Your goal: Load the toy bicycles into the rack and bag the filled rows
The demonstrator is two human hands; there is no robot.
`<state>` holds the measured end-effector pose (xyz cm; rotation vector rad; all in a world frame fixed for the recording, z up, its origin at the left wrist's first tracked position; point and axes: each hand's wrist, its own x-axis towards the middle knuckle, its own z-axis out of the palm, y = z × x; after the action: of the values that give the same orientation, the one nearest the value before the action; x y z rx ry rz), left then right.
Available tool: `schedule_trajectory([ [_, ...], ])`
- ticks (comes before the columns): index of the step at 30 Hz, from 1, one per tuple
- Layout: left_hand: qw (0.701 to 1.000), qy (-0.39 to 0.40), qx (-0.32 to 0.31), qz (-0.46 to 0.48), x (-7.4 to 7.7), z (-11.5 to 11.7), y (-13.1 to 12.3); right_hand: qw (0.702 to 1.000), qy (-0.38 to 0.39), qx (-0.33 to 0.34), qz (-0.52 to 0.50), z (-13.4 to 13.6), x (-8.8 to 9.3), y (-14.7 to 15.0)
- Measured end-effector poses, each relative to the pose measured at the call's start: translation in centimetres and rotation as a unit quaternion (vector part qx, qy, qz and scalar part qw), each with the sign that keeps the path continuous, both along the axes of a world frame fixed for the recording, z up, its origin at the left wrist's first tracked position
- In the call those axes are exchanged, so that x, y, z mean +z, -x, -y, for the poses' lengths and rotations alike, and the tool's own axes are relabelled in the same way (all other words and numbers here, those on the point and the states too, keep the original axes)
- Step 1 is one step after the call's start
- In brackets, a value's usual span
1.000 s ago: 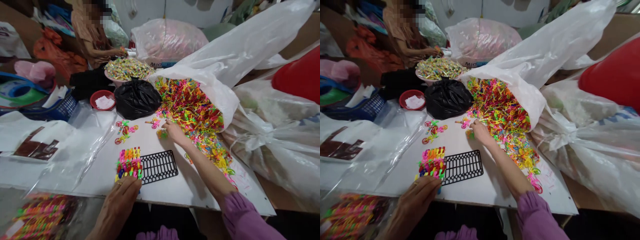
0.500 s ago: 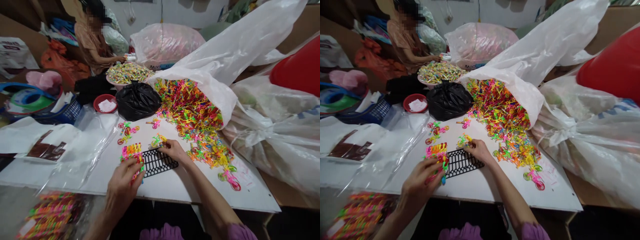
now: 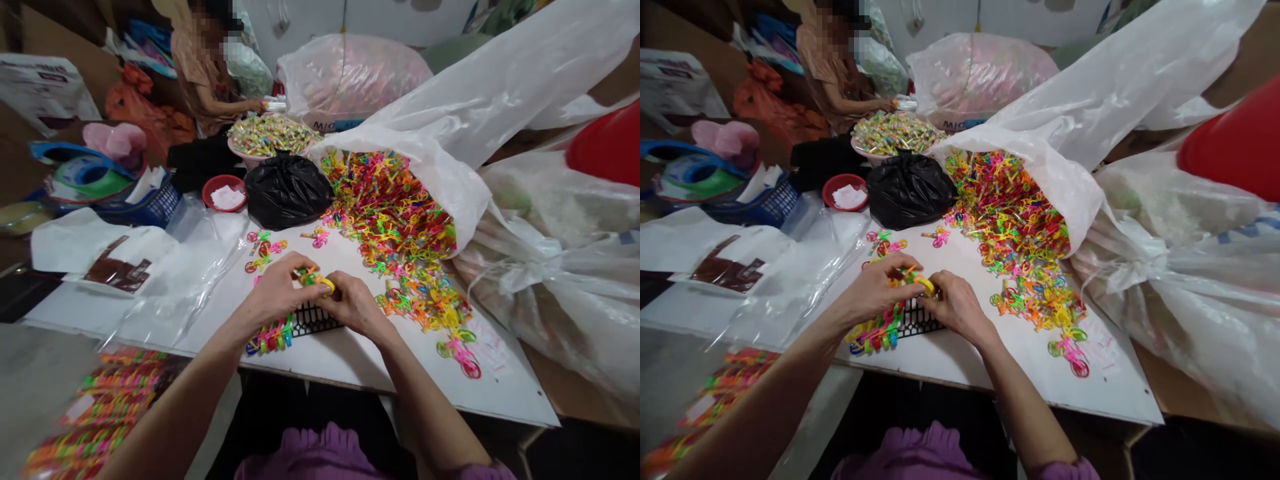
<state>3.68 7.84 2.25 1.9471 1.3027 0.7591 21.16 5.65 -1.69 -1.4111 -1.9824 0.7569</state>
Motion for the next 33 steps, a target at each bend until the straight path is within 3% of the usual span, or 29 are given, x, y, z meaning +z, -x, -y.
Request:
schedule_trajectory([
  [4,0.987,-0.097,0.093,-0.084,-0.8,0.3,3.6,0.991,0.075,-0.093,-0.057,-0.9,-4.8,2.8],
  [7,0.982,-0.110,0.014,-0.150,-2.4,1.1,4.8,0.979,0.137,-0.114,-0.095,-1.4,-7.5,5.0],
  [9,0.977,-0.119,-0.034,-0.174,-3.4,1.5,4.5,0.977,0.130,-0.124,-0.113,-1.5,-8.5,6.0],
  [11,0.971,-0.129,-0.044,-0.198,-4.0,1.6,3.8,0.984,0.098,-0.110,-0.100,-1.5,-8.9,6.4],
  [15,0.971,-0.136,-0.044,-0.194,-4.5,1.2,2.9,0.998,0.037,-0.053,-0.004,-1.5,-8.7,5.8],
  [20,0.969,-0.174,-0.059,-0.167,-5.5,0.9,2.7,0.995,0.026,0.026,0.089,-1.5,-7.9,5.8],
  [24,0.961,-0.219,-0.040,-0.165,-6.4,1.0,2.7,0.988,0.022,0.048,0.146,-1.8,-7.7,5.7],
  [28,0.957,-0.238,-0.050,-0.158,-6.8,1.6,3.0,0.971,0.081,0.185,0.128,-6.3,-6.2,3.7],
  [29,0.954,-0.248,-0.051,-0.161,-6.8,1.7,3.1,0.969,0.080,0.187,0.141,-8.2,-5.6,3.4],
  [31,0.946,-0.271,-0.056,-0.170,-6.8,1.9,3.1,0.974,0.014,0.056,0.220,-12.2,-4.4,3.3],
  [33,0.939,-0.285,-0.063,-0.182,-6.9,1.9,3.0,0.968,-0.012,-0.025,0.250,-15.3,-3.8,4.1],
])
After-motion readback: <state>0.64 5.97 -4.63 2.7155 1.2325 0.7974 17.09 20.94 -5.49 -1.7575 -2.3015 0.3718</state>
